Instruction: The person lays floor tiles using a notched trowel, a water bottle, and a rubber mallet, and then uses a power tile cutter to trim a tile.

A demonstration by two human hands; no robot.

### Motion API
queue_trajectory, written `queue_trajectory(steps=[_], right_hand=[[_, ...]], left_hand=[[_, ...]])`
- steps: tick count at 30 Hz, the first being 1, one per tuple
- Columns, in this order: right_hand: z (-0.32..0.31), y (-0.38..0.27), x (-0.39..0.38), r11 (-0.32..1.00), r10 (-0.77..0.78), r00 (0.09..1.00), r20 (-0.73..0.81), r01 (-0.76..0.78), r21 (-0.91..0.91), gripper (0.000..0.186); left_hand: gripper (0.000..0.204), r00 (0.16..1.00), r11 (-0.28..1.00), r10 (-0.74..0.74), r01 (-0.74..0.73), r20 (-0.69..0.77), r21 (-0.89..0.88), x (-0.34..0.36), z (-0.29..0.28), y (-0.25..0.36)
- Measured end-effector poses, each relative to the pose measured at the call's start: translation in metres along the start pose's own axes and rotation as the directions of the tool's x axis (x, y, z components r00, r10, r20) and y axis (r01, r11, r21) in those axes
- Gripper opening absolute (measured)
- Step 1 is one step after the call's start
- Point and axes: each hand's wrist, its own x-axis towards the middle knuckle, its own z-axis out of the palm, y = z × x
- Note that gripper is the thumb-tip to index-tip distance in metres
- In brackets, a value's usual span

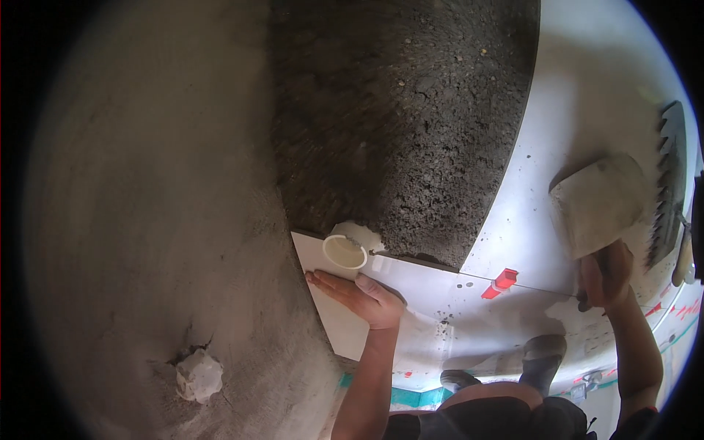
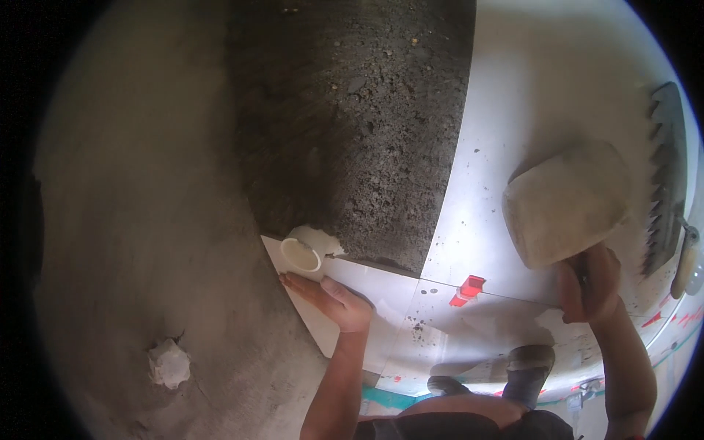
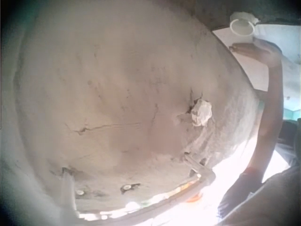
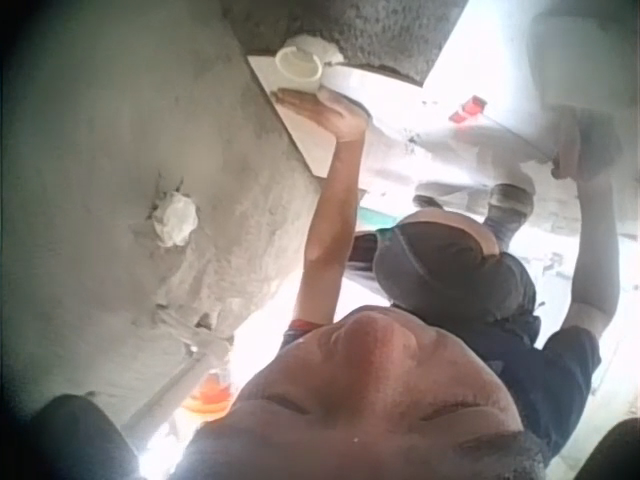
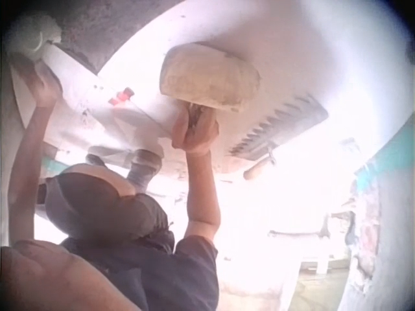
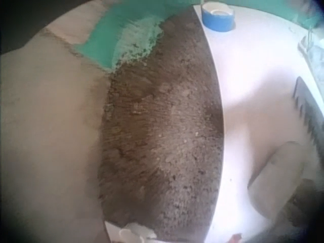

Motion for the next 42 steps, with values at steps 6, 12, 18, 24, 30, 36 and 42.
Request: queue_trajectory(steps=[6,12,18,24,30,36,42], right_hand=[[0.005,-0.008,0.002,0.901,0.304,0.949,-0.085,-0.258,0.348,0.037],[0.001,-0.011,0.003,0.912,0.288,0.957,-0.027,-0.265,0.314,0.027],[0.003,-0.018,0.005,0.84,0.411,0.912,0.008,-0.382,0.386,0.021],[-0.002,-0.02,0.005,0.83,0.399,0.916,0.05,-0.384,0.405,0.018],[-0.002,-0.015,0.006,0.909,0.285,0.958,0.04,-0.283,0.306,0.018],[0.002,-0.018,0.006,0.875,0.345,0.938,0.028,-0.332,0.353,0.017],[0.0,-0.012,-0.002,0.906,0.3,0.951,0.069,-0.307,0.293,0.02]], left_hand=[[0.07,0.999,0.997,0.047,-0.046,-0.01,0.063,0.001,-0.006,0.003],[0.069,0.997,0.998,0.052,-0.05,-0.055,0.046,0.0,-0.002,0.0],[0.068,0.996,0.998,0.047,-0.043,-0.081,0.055,-0.001,-0.001,-0.002],[0.068,0.995,0.995,0.048,-0.04,-0.09,0.097,-0.002,-0.002,-0.002],[0.069,0.992,0.997,0.046,-0.038,-0.114,0.07,-0.004,0.001,-0.004],[0.071,0.985,1.0,0.022,-0.02,-0.169,0.012,-0.004,0.004,-0.008],[0.074,0.989,1.0,-0.005,0.008,-0.147,0.021,-0.008,0.006,-0.008]])
